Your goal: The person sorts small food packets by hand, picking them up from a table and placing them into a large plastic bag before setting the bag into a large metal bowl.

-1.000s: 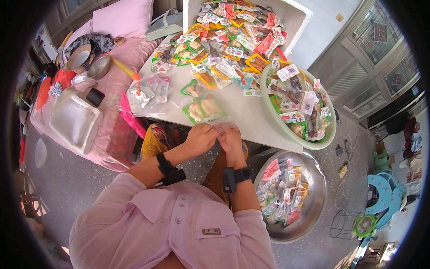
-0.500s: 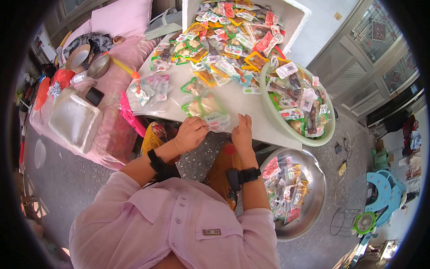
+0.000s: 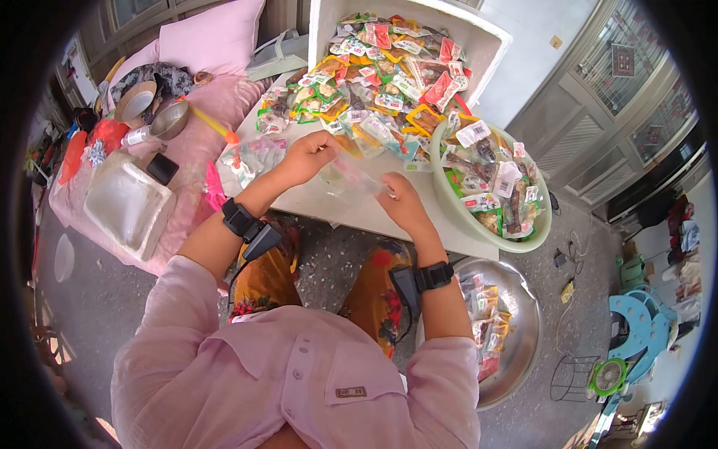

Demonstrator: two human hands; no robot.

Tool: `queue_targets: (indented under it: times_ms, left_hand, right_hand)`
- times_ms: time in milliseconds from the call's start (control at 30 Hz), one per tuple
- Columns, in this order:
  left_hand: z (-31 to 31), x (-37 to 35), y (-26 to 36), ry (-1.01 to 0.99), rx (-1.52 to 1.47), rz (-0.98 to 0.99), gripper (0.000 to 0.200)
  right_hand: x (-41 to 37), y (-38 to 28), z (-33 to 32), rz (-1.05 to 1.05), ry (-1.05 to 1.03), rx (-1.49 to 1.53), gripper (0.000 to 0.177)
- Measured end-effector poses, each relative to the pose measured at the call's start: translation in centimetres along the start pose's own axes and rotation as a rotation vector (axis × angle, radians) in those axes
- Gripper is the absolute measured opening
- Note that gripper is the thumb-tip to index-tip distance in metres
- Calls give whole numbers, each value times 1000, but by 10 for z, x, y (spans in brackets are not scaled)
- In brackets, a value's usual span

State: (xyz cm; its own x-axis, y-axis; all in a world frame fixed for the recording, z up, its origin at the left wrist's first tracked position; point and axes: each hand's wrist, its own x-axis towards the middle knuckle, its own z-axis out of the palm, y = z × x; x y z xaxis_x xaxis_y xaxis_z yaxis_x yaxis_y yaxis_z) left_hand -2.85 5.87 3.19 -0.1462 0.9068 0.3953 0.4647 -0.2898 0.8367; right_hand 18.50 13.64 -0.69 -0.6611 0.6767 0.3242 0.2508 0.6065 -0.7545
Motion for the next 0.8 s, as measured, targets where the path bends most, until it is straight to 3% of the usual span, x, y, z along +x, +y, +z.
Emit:
queue_targets:
  times_ms: [100,200,300,400,800]
  left_hand:
    - [-10,9,5,-25,-5,-93,12]
    - [-18,5,8,16,-286,20,8]
    - [-17,-12,16,-34,-538,-82,9]
    - [-10,-38,35,-31,-632,41,7]
    - [16,-105,54,-351,-392,-6,4]
  right_hand:
    - [14,-10,-9,-69,97,-98,14]
    - [12,-48,-27,-51,110,-47,12]
    - [4,-65,-38,-87,80,-106,12]
    - [-9,-75,-45,-113,21,-67,12]
    - [-90,-102,-17,-123,-258,-128,12]
